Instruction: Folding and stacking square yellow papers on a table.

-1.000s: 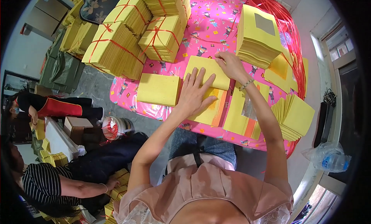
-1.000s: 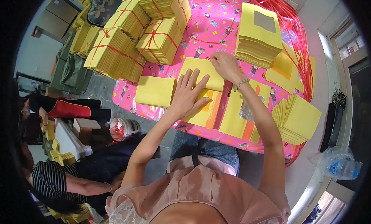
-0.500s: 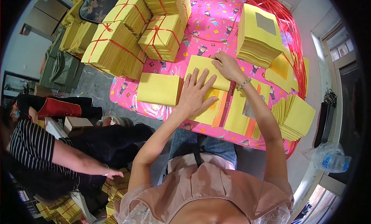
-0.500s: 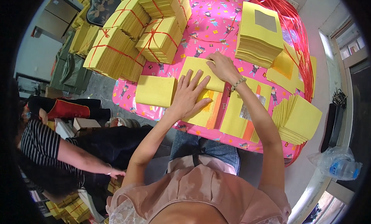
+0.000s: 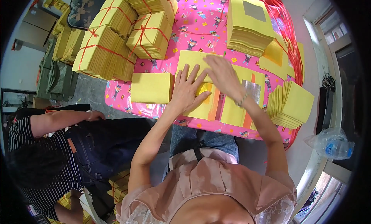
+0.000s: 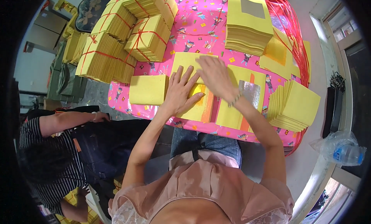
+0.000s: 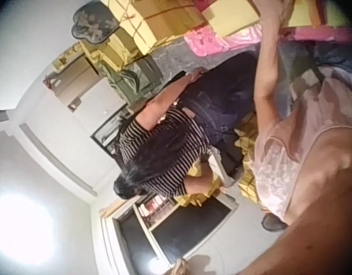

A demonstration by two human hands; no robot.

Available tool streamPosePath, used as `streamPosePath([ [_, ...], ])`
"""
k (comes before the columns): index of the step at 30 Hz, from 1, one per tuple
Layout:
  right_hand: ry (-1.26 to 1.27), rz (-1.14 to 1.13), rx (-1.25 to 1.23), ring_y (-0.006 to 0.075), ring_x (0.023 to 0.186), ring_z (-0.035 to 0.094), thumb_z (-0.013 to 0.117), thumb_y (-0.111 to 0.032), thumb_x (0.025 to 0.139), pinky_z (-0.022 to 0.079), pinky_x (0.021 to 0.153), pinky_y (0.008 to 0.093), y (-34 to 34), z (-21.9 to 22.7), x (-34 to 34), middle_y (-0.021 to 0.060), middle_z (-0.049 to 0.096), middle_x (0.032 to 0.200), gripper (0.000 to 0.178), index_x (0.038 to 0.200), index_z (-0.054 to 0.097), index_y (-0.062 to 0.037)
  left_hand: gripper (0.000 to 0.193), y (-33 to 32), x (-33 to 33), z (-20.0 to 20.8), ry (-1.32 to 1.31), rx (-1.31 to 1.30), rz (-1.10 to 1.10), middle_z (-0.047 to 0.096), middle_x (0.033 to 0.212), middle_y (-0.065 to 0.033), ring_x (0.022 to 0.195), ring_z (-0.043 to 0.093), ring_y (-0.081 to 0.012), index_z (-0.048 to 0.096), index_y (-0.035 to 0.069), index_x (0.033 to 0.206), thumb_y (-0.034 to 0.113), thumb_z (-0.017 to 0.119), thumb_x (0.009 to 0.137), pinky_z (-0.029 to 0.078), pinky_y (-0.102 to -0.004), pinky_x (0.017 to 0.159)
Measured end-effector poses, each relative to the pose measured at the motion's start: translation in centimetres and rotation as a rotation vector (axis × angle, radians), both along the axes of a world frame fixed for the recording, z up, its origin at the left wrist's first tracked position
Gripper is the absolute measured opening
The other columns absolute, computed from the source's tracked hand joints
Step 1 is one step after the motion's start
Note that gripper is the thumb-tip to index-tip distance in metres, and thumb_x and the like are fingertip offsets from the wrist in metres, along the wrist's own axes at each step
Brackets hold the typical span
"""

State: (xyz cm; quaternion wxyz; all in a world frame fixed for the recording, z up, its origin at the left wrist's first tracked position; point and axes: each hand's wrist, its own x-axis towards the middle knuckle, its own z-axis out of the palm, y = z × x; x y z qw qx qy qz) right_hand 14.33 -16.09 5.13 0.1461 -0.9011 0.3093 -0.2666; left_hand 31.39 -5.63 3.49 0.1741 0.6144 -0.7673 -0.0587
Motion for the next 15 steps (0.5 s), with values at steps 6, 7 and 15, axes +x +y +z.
streamPosePath([
  [6,0.207,0.027,0.067,0.0341,0.144,0.031,0.055,-0.026,0.098,0.023,0.119,0.0504,5.8,-1.0,-3.2,0.0148,0.041,0.152,0.056,0.146,0.042,-0.0020,0.076,0.1,0.0,-0.1,-0.031,0.012,-0.016,0.030,0.159,-0.0174,0.147,0.019,-0.0476,0.037,0.019,0.153,0.059,0.054,0.091,0.017,-0.0601,0.118],
  [7,0.241,0.038,0.049,0.0340,0.146,0.029,0.053,-0.028,0.098,0.024,0.119,0.0493,5.9,-1.1,-3.3,0.0148,0.038,0.154,0.059,0.149,0.038,-0.0034,0.077,0.1,0.1,-0.1,-0.047,0.013,-0.018,0.030,0.159,-0.0173,0.147,0.019,-0.0476,0.036,0.020,0.154,0.059,0.054,0.091,0.017,-0.0600,0.118],
  [15,0.279,0.057,0.098,0.0327,0.150,0.019,0.056,-0.047,0.095,0.016,0.121,0.0538,6.4,-1.4,-3.8,0.0134,0.026,0.162,0.077,0.155,0.028,-0.0069,0.076,0.1,0.1,-0.4,-0.049,0.033,-0.017,0.027,0.161,-0.0160,0.148,0.016,-0.0470,0.035,0.021,0.155,0.058,0.054,0.091,0.017,-0.0584,0.119],
])
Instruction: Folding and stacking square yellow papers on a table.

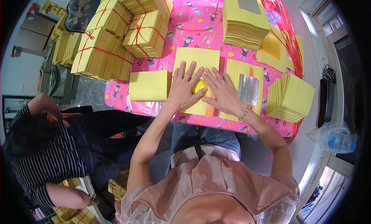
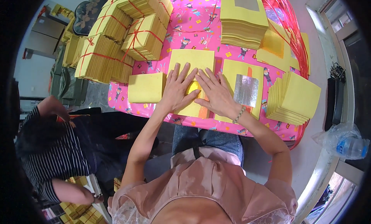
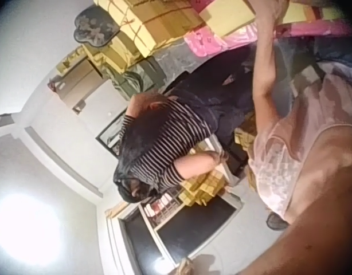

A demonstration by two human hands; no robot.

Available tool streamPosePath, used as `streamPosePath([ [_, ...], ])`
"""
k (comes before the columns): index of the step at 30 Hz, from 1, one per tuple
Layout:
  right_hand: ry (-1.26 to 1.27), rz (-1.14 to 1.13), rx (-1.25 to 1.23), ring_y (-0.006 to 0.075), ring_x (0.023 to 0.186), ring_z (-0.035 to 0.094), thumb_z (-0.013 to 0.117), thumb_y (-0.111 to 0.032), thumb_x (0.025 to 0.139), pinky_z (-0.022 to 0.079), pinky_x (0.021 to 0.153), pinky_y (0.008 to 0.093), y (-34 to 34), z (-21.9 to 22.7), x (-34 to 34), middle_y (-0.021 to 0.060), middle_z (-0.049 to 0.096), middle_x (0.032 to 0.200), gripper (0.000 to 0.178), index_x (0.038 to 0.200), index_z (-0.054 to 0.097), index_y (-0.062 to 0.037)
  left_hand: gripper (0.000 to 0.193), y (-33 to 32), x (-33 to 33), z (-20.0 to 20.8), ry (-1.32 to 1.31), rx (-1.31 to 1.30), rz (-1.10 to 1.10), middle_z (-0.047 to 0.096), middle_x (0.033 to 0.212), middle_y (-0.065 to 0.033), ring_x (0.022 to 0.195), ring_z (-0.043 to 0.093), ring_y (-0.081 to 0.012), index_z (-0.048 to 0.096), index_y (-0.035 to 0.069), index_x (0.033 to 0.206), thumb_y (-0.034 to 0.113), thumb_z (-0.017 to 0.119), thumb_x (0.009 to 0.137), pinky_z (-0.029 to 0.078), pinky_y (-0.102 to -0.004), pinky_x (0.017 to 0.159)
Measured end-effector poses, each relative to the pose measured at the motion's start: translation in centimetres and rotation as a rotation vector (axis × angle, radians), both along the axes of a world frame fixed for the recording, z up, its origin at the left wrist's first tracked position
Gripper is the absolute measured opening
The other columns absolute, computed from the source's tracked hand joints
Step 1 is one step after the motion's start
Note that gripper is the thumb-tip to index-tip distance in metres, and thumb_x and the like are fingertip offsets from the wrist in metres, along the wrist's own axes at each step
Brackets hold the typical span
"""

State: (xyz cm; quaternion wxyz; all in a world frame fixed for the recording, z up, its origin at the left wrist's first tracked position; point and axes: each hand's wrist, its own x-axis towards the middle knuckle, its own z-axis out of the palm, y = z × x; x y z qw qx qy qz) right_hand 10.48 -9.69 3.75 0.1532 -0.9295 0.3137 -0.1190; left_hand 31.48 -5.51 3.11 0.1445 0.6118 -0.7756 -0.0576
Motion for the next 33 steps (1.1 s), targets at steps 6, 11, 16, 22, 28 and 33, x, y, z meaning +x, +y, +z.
streamPosePath([
  [6,0.033,0.013,0.009,0.0335,0.152,0.015,0.053,-0.054,0.094,0.012,0.121,0.0546,0.2,-0.2,-0.1,0.0122,0.020,0.164,0.078,0.157,0.028,-0.0152,0.078,0.4,0.6,0.5,0.015,-0.013,-0.040,0.028,0.160,-0.0168,0.149,0.018,-0.0430,0.035,0.019,0.154,0.060,0.054,0.091,0.017,-0.0557,0.120],
  [11,0.035,0.026,0.010,0.0351,0.152,0.014,0.053,-0.054,0.095,0.010,0.122,0.0552,0.2,-0.8,0.0,0.0121,0.019,0.164,0.074,0.156,0.030,-0.0192,0.083,1.5,1.5,0.7,0.028,0.030,0.001,0.028,0.158,-0.0218,0.149,0.021,-0.0409,0.034,0.010,0.154,0.061,0.054,0.091,0.018,-0.0524,0.120],
  [16,-0.005,0.015,-0.023,0.0327,0.152,0.017,0.047,-0.057,0.097,0.012,0.120,0.0566,0.3,-1.2,-0.1,0.0120,0.023,0.163,0.072,0.155,0.033,-0.0188,0.083,1.4,1.9,-0.1,0.036,0.058,-0.012,0.027,0.159,-0.0225,0.149,0.020,-0.0407,0.033,0.010,0.154,0.062,0.052,0.092,0.019,-0.0517,0.120],
  [22,0.030,0.013,-0.055,0.0319,0.151,0.020,0.047,-0.054,0.098,0.016,0.120,0.0555,0.0,-1.0,0.1,0.0122,0.026,0.162,0.067,0.153,0.037,-0.0183,0.080,1.4,2.1,0.2,0.079,0.092,-0.013,0.021,0.161,-0.0221,0.150,0.017,-0.0397,0.029,0.011,0.156,0.058,0.051,0.094,0.017,-0.0513,0.121],
  [28,-0.049,0.014,-0.197,0.0297,0.136,0.044,0.061,-0.032,0.095,0.033,0.110,0.0497,-1.7,0.2,0.6,0.0126,0.051,0.145,0.051,0.141,0.052,-0.0132,0.069,0.5,3.0,0.6,0.322,0.033,0.012,0.029,0.157,-0.0244,0.145,0.028,-0.0421,0.037,0.007,0.150,0.045,0.056,0.096,0.024,-0.0490,0.119],
  [33,-0.201,0.025,-0.301,0.0261,0.105,0.060,0.068,-0.021,0.089,0.044,0.093,0.0404,-3.1,0.0,1.2,0.0091,0.062,0.111,0.033,0.120,0.064,-0.0077,0.055,1.4,1.3,1.6,0.486,-0.237,0.176,0.047,0.140,-0.0249,0.127,0.048,-0.0421,0.049,0.002,0.139,0.026,0.066,0.092,0.038,-0.0474,0.108],
])
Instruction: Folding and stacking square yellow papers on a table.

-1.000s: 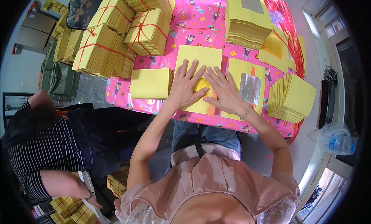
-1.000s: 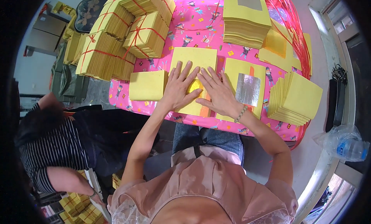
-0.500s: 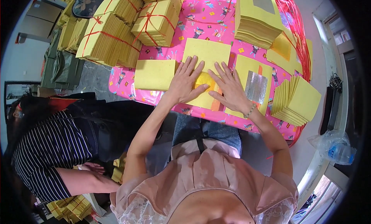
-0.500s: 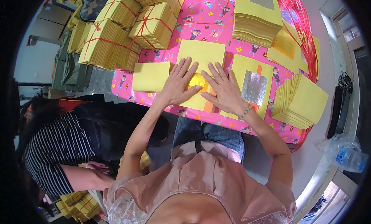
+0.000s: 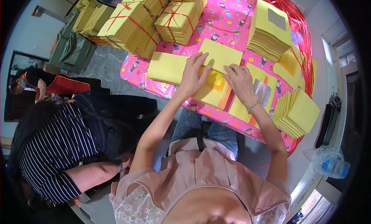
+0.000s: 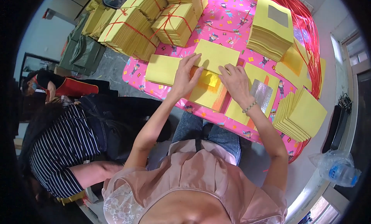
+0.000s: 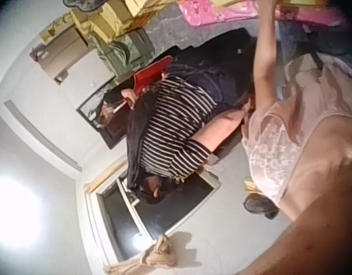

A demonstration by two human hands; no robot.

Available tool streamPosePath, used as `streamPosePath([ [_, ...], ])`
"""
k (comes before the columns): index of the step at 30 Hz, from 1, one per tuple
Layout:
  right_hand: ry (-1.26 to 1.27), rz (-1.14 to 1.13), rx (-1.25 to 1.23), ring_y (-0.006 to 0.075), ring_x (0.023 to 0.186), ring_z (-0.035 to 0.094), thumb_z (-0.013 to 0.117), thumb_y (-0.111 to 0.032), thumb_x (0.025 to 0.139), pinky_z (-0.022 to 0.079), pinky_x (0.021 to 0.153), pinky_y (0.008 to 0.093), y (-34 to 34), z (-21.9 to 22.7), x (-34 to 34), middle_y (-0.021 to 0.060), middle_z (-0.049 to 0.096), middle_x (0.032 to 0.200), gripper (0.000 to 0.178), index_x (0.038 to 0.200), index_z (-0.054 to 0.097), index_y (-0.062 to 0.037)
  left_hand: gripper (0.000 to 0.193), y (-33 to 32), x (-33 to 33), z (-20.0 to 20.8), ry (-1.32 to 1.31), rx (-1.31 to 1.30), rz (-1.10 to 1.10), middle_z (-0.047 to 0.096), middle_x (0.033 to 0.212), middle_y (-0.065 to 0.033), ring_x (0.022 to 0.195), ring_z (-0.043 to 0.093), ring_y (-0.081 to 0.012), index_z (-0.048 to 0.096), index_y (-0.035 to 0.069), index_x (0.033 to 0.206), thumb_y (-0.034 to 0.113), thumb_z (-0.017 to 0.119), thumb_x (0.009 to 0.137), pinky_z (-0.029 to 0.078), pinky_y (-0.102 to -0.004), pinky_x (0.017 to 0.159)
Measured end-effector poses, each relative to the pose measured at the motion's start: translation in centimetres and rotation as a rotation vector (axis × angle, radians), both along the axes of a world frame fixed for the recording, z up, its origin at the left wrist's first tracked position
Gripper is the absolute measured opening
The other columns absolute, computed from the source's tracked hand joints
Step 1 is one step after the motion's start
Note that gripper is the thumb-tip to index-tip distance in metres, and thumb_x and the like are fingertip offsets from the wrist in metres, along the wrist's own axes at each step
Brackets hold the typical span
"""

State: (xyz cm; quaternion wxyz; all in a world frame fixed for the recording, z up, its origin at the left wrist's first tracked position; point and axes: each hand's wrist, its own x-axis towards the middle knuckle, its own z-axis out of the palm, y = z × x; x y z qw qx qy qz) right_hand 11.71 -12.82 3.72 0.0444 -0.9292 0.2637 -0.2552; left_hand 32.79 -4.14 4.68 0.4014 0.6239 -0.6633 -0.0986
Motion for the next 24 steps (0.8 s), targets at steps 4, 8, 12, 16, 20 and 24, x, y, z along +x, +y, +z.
streamPosePath([
  [4,-0.097,0.045,-0.141,0.0219,0.084,0.063,0.068,-0.018,0.088,0.048,0.080,0.0349,-0.8,-0.4,0.3,0.0055,0.062,0.090,0.022,0.107,0.066,-0.0063,0.060,1.0,-1.6,0.3,0.185,0.005,0.238,0.055,0.111,-0.0214,0.098,0.058,-0.0305,0.040,0.000,0.141,0.016,0.068,0.090,0.049,-0.0408,0.086],
  [8,-0.143,0.054,-0.207,0.0206,0.079,0.063,0.069,-0.017,0.087,0.049,0.077,0.0332,-1.0,0.1,0.3,0.0040,0.063,0.085,0.020,0.104,0.067,-0.0064,0.084,0.6,-2.2,-0.4,0.632,0.199,0.265,0.059,0.102,-0.0180,0.077,0.065,-0.0202,0.012,-0.003,0.151,0.016,0.069,0.092,0.055,-0.0317,0.065],
  [12,-0.159,0.054,-0.273,0.0197,0.079,0.063,0.069,-0.017,0.087,0.049,0.076,0.0330,-0.8,0.3,0.0,0.0034,0.065,0.087,0.018,0.103,0.067,-0.0068,0.106,-1.3,-4.0,-0.1,1.111,0.222,0.234,0.062,0.106,-0.0195,0.087,0.071,-0.0220,-0.018,-0.003,0.149,0.014,0.069,0.092,0.060,-0.0297,0.064],
  [16,-0.149,0.098,-0.257,0.0189,0.083,0.064,0.070,-0.016,0.087,0.049,0.081,0.0348,0.2,0.6,0.2,0.0032,0.066,0.090,0.019,0.103,0.068,-0.0074,0.102,-2.7,-4.9,-1.3,1.166,0.070,0.296,0.059,0.116,-0.0213,0.093,0.069,-0.0231,-0.016,-0.002,0.150,0.004,0.067,0.090,0.061,-0.0317,0.072],
  [20,-0.104,0.137,-0.159,0.0208,0.093,0.064,0.071,-0.016,0.086,0.048,0.087,0.0374,1.1,1.2,-0.1,0.0046,0.068,0.095,0.022,0.106,0.068,-0.0082,0.092,-2.5,-5.0,-2.6,1.148,-0.109,0.277,0.056,0.122,-0.0204,0.095,0.067,-0.0213,-0.005,0.000,0.150,-0.005,0.061,0.087,0.059,-0.0304,0.073],
  [24,-0.262,0.014,-0.040,0.0275,0.105,0.063,0.070,-0.018,0.089,0.046,0.094,0.0396,0.2,2.7,-0.9,0.0121,0.066,0.115,0.033,0.120,0.065,-0.0059,0.088,-0.9,-4.7,-0.6,1.149,-0.060,0.236,0.057,0.121,-0.0196,0.088,0.066,-0.0184,0.004,0.009,0.153,-0.004,0.061,0.088,0.057,-0.0285,0.069],
])
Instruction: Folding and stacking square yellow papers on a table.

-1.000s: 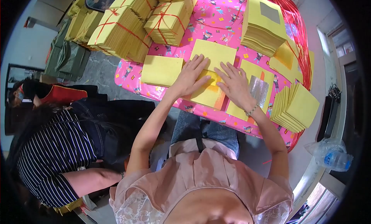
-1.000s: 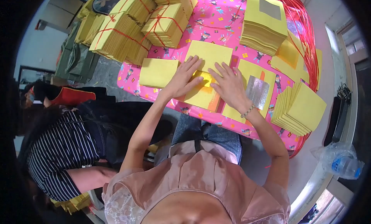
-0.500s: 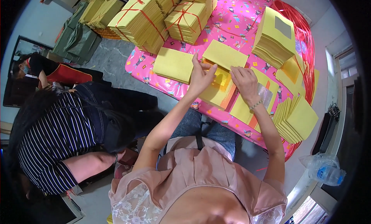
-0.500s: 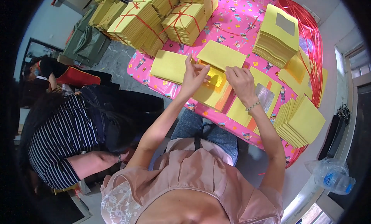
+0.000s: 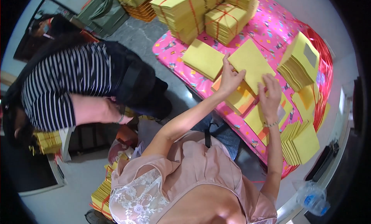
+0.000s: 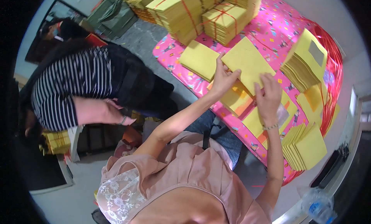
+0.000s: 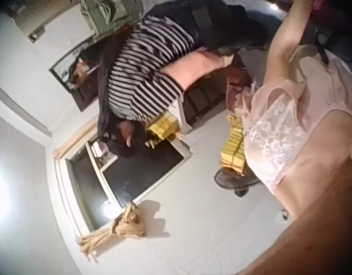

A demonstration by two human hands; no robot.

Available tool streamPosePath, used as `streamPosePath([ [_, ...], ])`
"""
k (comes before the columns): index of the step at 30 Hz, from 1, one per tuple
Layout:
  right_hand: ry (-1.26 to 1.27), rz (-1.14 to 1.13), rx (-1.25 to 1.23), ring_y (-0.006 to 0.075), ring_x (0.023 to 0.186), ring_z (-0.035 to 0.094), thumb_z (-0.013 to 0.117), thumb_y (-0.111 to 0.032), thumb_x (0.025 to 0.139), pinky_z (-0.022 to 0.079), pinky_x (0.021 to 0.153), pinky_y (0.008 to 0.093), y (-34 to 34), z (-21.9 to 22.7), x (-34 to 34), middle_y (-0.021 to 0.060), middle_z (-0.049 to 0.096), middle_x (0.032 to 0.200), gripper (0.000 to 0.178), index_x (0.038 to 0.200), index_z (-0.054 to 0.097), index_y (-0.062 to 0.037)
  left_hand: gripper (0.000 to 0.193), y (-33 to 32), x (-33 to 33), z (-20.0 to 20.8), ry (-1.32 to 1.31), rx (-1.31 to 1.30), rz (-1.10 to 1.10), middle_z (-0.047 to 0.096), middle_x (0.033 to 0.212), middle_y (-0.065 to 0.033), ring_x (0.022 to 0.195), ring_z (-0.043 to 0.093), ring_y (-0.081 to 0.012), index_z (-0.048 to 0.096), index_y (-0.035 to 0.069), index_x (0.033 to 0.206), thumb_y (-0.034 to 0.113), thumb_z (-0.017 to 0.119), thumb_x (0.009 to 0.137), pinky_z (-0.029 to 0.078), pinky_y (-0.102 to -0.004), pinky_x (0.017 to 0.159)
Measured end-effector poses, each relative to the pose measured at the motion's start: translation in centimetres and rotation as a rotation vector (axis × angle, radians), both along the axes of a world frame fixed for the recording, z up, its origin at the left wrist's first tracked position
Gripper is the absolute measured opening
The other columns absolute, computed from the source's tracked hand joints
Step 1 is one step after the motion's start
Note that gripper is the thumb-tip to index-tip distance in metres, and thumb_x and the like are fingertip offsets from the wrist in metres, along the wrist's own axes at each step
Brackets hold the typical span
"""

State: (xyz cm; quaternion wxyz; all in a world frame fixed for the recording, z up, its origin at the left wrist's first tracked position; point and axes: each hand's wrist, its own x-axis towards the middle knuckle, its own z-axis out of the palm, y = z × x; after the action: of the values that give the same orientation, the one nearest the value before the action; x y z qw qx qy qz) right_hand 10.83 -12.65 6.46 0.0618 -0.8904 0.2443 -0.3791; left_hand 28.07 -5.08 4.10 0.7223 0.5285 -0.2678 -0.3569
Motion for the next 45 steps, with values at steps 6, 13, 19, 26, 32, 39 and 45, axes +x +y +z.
streamPosePath([
  [6,-0.125,-0.001,0.489,0.0175,0.094,0.062,0.065,-0.020,0.096,0.049,0.084,0.0322,-1.0,2.1,3.5,0.0123,0.062,0.122,0.042,0.133,0.056,-0.0031,0.086,4.1,2.2,2.6,0.126,-0.128,0.034,0.059,0.122,-0.0215,0.094,0.068,-0.0214,0.007,0.011,0.152,-0.004,0.062,0.089,0.059,-0.0317,0.075],
  [13,-0.159,0.416,0.991,0.0074,0.078,0.057,0.066,-0.018,0.095,0.050,0.069,0.0244,-3.2,-0.6,12.5,0.0004,0.065,0.113,0.040,0.131,0.057,-0.0032,0.078,8.3,8.3,1.7,0.050,0.029,0.212,0.063,0.120,-0.0163,0.098,0.069,-0.0221,0.019,0.008,0.149,0.001,0.067,0.088,0.059,-0.0311,0.073],
  [19,0.140,0.320,0.687,0.0176,0.085,0.065,0.068,-0.024,0.090,0.052,0.078,0.0326,-2.6,-1.3,18.4,0.0110,0.069,0.105,0.041,0.123,0.060,-0.0015,0.078,9.8,11.5,0.4,-0.011,0.171,0.350,0.066,0.111,-0.0129,0.082,0.066,-0.0154,0.024,0.000,0.146,0.006,0.073,0.086,0.051,-0.0246,0.065],
  [26,0.364,0.286,0.602,0.0401,0.110,0.061,0.066,-0.017,0.088,0.047,0.096,0.0473,-1.9,-3.5,19.9,0.0268,0.064,0.114,0.038,0.118,0.058,0.0042,0.085,9.6,14.5,-4.7,-0.243,0.277,0.371,0.063,0.112,-0.0187,0.081,0.069,-0.0195,0.020,-0.006,0.147,0.003,0.074,0.083,0.056,-0.0279,0.068],
  [32,0.432,0.256,0.563,0.0443,0.107,0.061,0.066,-0.011,0.087,0.049,0.090,0.0496,-1.9,-3.8,19.9,0.0311,0.062,0.109,0.037,0.115,0.053,0.0076,0.084,9.0,13.7,-5.0,-0.383,0.359,0.388,0.063,0.110,-0.0187,0.080,0.069,-0.0165,0.023,-0.006,0.147,0.009,0.076,0.083,0.055,-0.0282,0.067],
  [39,0.579,0.175,0.645,0.0430,0.112,0.059,0.062,-0.013,0.091,0.046,0.095,0.0507,-1.9,-3.0,20.8,0.0278,0.062,0.114,0.037,0.121,0.051,0.0056,0.086,8.9,13.7,-5.1,-0.396,0.355,0.388,0.064,0.108,-0.0184,0.079,0.069,-0.0176,0.023,-0.007,0.147,0.011,0.076,0.083,0.056,-0.0284,0.067],
  [45,0.559,0.175,0.531,0.0468,0.101,0.063,0.063,-0.002,0.083,0.053,0.088,0.0495,-1.6,-4.1,20.9,0.0338,0.059,0.108,0.042,0.120,0.048,0.0113,0.084,8.9,12.8,-5.4,-0.479,0.482,0.406,0.054,0.123,-0.0272,0.093,0.067,-0.0250,0.028,-0.008,0.146,0.015,0.077,0.081,0.054,-0.0383,0.082],
])
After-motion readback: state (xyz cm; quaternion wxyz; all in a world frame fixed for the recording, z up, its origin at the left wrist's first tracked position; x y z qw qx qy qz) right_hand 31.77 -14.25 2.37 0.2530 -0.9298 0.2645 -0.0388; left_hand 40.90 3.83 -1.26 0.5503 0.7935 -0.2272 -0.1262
